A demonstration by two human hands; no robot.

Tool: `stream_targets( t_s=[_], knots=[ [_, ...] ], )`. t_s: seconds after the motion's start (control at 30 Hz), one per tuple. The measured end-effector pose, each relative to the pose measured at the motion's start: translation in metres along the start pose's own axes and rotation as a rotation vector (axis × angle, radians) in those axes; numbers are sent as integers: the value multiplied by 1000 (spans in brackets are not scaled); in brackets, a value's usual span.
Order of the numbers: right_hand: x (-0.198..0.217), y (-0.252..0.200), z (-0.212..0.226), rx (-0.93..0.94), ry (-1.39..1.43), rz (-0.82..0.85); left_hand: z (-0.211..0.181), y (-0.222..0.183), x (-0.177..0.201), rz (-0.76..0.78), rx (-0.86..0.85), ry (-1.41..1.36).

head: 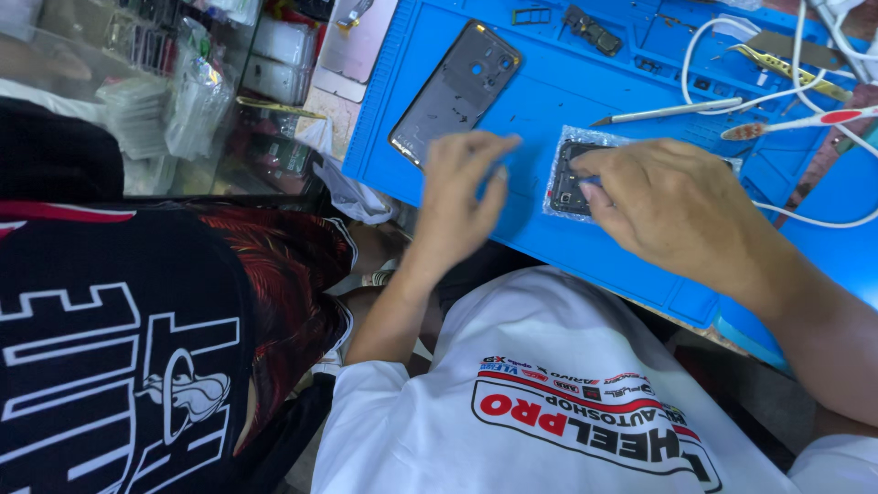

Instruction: The person assembles internal components of a mobile phone by placing a black cover over the motherboard and using a screwdriver to secure screws into the device.

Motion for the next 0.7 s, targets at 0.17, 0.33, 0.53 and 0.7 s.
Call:
stream_targets(
  t_s=[0.17, 0.33, 0.53, 0.7],
  knots=[
    [11, 3, 10, 58, 107, -117, 35, 8, 52, -189, 113, 306],
    [-17, -3, -14, -117, -39, 97, 52, 11, 60, -187, 155, 362],
    [-15, -3, -18, -122, -215, 175, 55, 30, 42, -152, 53, 406],
    [2, 4, 2, 6, -11, 28, 59, 45, 31, -150, -3, 431]
  ],
)
Point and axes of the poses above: each hand's wrist, its own y-axis towards the middle knuckle, its own x-axis out of the back of the hand, z = x × y, the point moved 10 cm from there along y, towards the middle knuckle, and after that the axes turned 4 degrees about -y, right-handed, at the moved point
